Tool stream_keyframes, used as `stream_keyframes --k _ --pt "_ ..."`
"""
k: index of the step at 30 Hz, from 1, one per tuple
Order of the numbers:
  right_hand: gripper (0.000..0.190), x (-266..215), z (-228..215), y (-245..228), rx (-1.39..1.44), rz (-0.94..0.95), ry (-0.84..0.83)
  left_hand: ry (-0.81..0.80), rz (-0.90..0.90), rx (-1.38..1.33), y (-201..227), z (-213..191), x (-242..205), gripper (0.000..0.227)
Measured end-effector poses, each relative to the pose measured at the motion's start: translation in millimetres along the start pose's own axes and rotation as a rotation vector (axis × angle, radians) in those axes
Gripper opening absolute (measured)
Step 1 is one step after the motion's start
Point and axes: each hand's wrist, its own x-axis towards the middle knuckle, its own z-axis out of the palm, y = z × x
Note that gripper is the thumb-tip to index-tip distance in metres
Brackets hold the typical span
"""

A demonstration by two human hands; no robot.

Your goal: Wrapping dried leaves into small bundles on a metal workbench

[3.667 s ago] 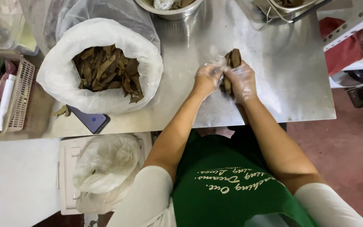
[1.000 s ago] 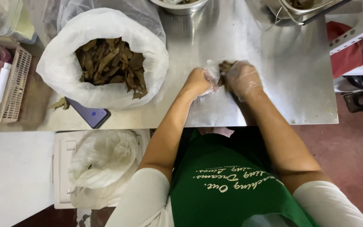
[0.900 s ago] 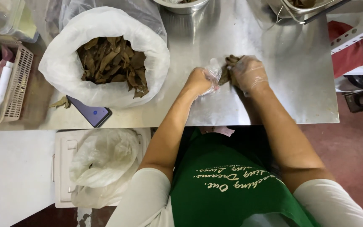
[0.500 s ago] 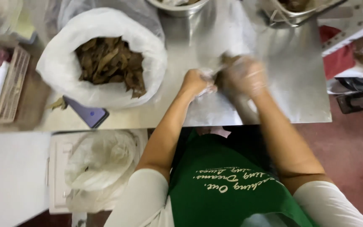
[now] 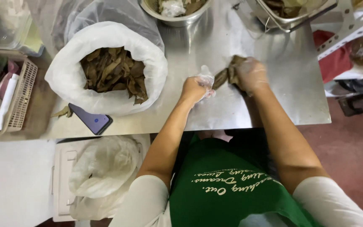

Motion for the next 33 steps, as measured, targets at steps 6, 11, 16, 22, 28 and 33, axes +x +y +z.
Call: stream_keyframes --k 6,11,16,22,28,33 --pt "0.061 -68.3 -122.6 -49.1 1.799 0.651 -0.025 0.315 0.376 0.346 -0.7 -2.7 3.0 0.021" --pt "0.030 -60.1 -92.4 10.8 1.818 0.508 -0.053 0.522 0.986 0.682 -26.0 2.0 12.0 0.016" --pt "0.008 -68.0 -81.8 -16.2 1.580 0.251 -0.017 0.448 1.040 0.810 -34.2 20.7 17.2 0.017" --pt "0.016 -42.9 -31.5 -13.0 1.031 0.154 0.089 0.287 1.113 0.971 -49.6 22.6 1.9 0.013" --pt "0.009 -57.5 -17.8 -33.5 0.594 -0.182 0.152 0.088 0.490 0.686 -19.7 30.5 -35.3 0.019" --pt "0.006 -65.5 16.5 -25.7 0.296 -0.522 -0.003 0.053 0.454 0.696 -40.1 26.8 -32.5 0.024"
